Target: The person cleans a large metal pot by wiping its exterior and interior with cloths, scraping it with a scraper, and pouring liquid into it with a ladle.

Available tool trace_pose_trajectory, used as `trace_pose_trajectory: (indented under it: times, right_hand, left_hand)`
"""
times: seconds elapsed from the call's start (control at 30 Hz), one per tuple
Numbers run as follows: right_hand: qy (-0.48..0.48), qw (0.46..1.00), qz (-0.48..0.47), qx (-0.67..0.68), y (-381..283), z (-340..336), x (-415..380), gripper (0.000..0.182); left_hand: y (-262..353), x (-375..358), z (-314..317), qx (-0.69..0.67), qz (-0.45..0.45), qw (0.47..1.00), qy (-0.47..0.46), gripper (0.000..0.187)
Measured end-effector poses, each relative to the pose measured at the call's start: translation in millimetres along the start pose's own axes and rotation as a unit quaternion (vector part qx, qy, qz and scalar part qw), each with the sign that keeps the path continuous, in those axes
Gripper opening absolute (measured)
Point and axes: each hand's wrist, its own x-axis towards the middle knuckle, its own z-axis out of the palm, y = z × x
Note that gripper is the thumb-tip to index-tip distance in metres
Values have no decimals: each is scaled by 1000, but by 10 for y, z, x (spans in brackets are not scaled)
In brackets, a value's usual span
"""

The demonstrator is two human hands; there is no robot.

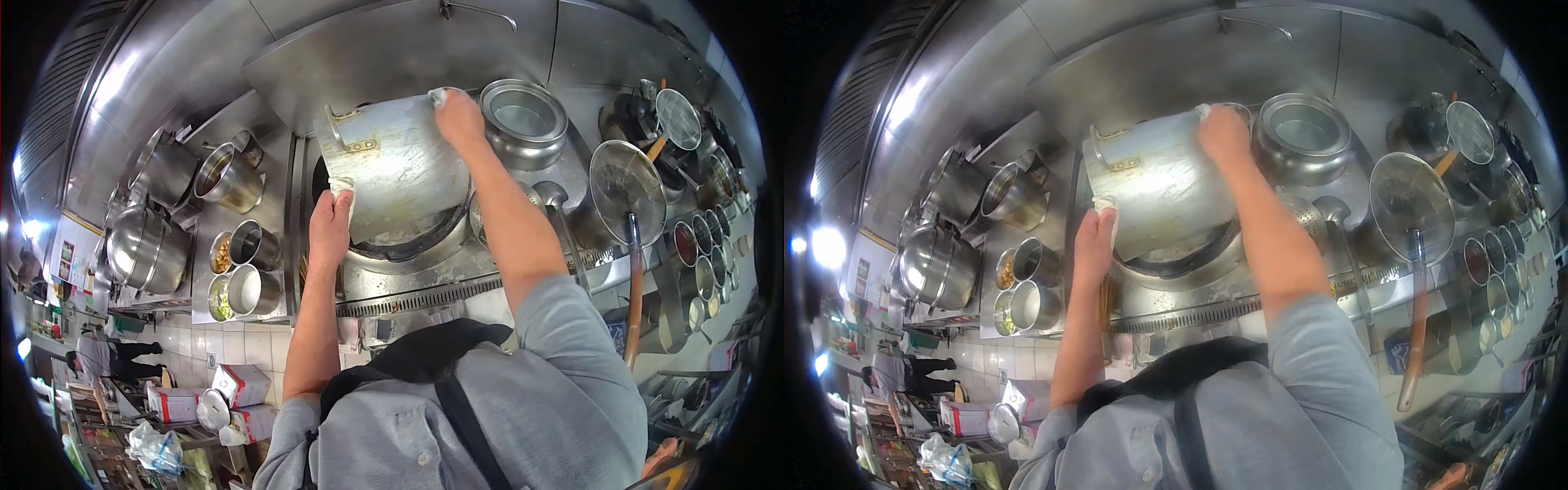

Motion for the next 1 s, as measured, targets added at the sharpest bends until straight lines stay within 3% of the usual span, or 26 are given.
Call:
trace_pose_trajectory:
  times: [0.1, 0.2, 0.23, 0.3, 0.4, 0.43, 0.5, 0.6, 0.7, 0.8, 0.9, 1.0]
  right_hand:
    - [33, 997, -75, -14, -356, 396, -413, 30]
    - [12, 987, -157, 39, -512, 340, -942, 30]
    - [86, 978, -187, 17, -259, 462, -740, 30]
    - [41, 998, -33, -32, -136, 55, -342, 30]
    - [27, 998, -25, -54, -197, 117, -139, 26]
    - [81, 990, -106, -46, -330, 227, -341, 33]
    - [87, 981, -170, 30, -448, 521, -846, 36]
    - [-11, 983, -172, 61, -499, 213, -1156, 38]
    - [11, 992, -107, -66, -550, 315, -402, 39]
    - [-72, 995, -49, -50, -747, 194, 28, 36]
    - [17, 989, -141, -34, -719, 339, -651, 33]
    - [50, 981, -184, -22, -278, 459, -845, 33]
  left_hand:
    - [-41, 15, 1, 6, -1, 1000, -9, 38]
    - [-23, -31, 14, -4, -9, 1000, -10, 37]
    - [-17, -52, 2, 3, -15, 1000, -13, 37]
    - [19, -56, 5, 10, -25, 1000, -13, 37]
    - [-13, -29, 37, -13, -16, 1000, -1, 37]
    - [7, -34, 30, -9, -18, 1000, -4, 37]
    - [37, -52, 20, -4, -23, 1000, -8, 37]
    - [-113, -26, 41, 7, -10, 1000, -6, 37]
    - [-11, -5, 18, -6, -7, 1000, 2, 37]
    - [-59, -19, 38, 14, 21, 1000, 18, 37]
    - [-190, -58, 65, 19, 9, 1000, 10, 36]
    - [-178, -220, 76, -9, 20, 1000, 17, 36]
